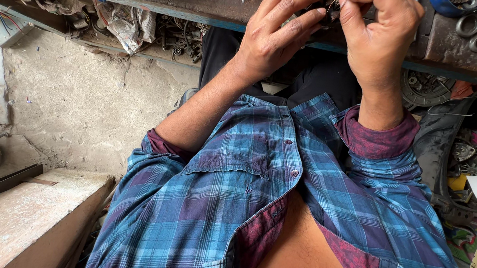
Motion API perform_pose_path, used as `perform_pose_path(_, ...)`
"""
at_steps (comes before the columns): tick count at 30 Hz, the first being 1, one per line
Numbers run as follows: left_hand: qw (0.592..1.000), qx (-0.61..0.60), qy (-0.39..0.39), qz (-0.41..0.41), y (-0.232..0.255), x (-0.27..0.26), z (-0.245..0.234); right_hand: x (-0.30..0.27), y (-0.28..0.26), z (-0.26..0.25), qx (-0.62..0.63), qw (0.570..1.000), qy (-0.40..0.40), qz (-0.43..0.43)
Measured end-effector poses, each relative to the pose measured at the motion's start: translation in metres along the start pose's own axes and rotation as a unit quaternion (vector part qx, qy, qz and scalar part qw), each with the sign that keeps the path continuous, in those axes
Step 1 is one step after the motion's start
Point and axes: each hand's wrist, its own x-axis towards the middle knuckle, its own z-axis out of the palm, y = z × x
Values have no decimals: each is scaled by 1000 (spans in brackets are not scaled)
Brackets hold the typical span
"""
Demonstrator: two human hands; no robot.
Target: The person winds a thin copper wire around the slots of a circular motor stator. They repeatedly insert the wire into slots, pull it through, and adjust the coil with both hands. The work is performed at a cluttered workbench with tools and parts nearby.
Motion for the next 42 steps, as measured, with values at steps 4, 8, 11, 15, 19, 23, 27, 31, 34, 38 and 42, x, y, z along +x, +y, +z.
perform_pose_path(4,1000,-10,2,-6,1,1,-1,2,-7,5,-27,999,15,-11)
perform_pose_path(8,1000,-12,1,-10,2,2,-1,4,-6,4,-14,999,14,-28)
perform_pose_path(11,1000,-11,1,-8,3,3,-2,4,-4,1,-18,999,13,-39)
perform_pose_path(15,1000,-13,1,-10,3,3,-3,0,-4,4,-58,997,12,-50)
perform_pose_path(19,1000,-10,6,-10,4,2,-2,-2,-2,6,-37,999,6,-29)
perform_pose_path(23,1000,-14,10,-11,3,2,-1,-1,0,-1,-12,999,-1,-52)
perform_pose_path(27,1000,-14,13,-11,4,3,-1,1,-1,-3,-5,998,-6,-60)
perform_pose_path(31,1000,-24,11,-12,7,7,-5,1,-3,1,-6,999,1,-36)
perform_pose_path(34,999,-38,5,-14,8,11,-12,2,-3,3,-71,996,14,-59)
perform_pose_path(38,996,-52,22,-64,-1,4,-31,4,0,0,-21,998,-29,-53)
perform_pose_path(42,989,-31,84,-120,-39,-11,-49,3,4,-7,41,996,-66,46)
